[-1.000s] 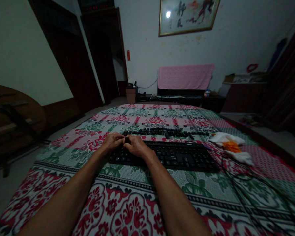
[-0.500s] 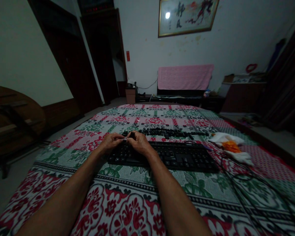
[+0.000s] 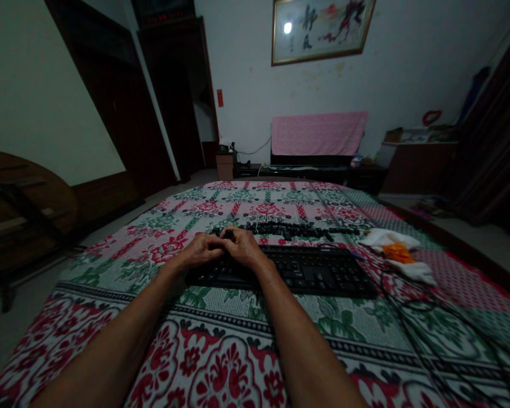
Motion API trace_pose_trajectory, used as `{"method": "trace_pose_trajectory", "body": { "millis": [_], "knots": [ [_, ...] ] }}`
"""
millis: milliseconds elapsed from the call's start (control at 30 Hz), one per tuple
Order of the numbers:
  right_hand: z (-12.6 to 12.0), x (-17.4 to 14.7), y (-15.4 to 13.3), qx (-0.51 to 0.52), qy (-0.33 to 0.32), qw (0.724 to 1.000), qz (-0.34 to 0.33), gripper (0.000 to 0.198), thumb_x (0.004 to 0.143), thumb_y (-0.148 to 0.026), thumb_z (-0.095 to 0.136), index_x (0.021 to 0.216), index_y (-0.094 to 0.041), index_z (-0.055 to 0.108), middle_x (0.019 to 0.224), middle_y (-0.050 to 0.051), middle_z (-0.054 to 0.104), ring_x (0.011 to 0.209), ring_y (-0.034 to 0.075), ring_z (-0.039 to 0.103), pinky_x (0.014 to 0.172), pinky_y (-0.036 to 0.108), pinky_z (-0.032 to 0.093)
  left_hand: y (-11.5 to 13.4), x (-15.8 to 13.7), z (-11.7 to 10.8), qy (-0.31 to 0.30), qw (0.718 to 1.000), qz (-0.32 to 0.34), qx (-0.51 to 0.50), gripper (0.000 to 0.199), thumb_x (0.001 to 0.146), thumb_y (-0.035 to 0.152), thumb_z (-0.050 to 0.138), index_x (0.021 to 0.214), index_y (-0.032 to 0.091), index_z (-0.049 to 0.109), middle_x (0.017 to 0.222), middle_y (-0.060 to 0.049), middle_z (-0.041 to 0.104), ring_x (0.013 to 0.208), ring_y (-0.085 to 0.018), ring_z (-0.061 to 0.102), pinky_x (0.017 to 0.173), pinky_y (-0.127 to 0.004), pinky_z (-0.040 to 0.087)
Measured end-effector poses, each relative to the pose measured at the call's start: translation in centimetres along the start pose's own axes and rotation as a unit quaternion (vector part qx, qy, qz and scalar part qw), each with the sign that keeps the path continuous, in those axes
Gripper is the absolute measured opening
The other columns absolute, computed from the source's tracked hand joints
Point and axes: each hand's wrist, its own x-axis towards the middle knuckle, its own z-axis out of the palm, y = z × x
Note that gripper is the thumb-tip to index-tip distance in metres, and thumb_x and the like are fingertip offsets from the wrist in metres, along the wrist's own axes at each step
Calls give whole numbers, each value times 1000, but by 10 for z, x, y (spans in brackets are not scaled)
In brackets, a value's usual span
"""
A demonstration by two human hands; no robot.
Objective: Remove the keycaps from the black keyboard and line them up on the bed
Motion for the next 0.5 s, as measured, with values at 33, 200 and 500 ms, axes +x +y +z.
{"method": "trace_pose_trajectory", "body": {
  "millis": [33,200,500],
  "knots": [
    [0,0,0,4,-18,1000,-9,15,76,-25,51,83,-16,60,77,0,62,71,12,56,67,22,43,-1,0,1,5,1000,6,30,26,73,21,48,89,17,69,72,1,62,66,-12,54,62,-21,39],
    [-2,-2,4,12,-29,999,-2,17,74,-27,54,83,-15,61,76,1,64,71,12,57,66,22,43,-2,1,2,-5,980,43,193,26,77,25,46,89,21,68,74,-2,61,70,-15,54,67,-24,39],
    [-4,-5,0,-68,62,995,27,14,65,-19,51,71,-16,63,63,-1,61,57,10,52,57,21,40,1,2,14,33,955,13,295,28,81,27,42,86,18,68,81,-8,62,75,-19,56,70,-29,41]
  ]
}}
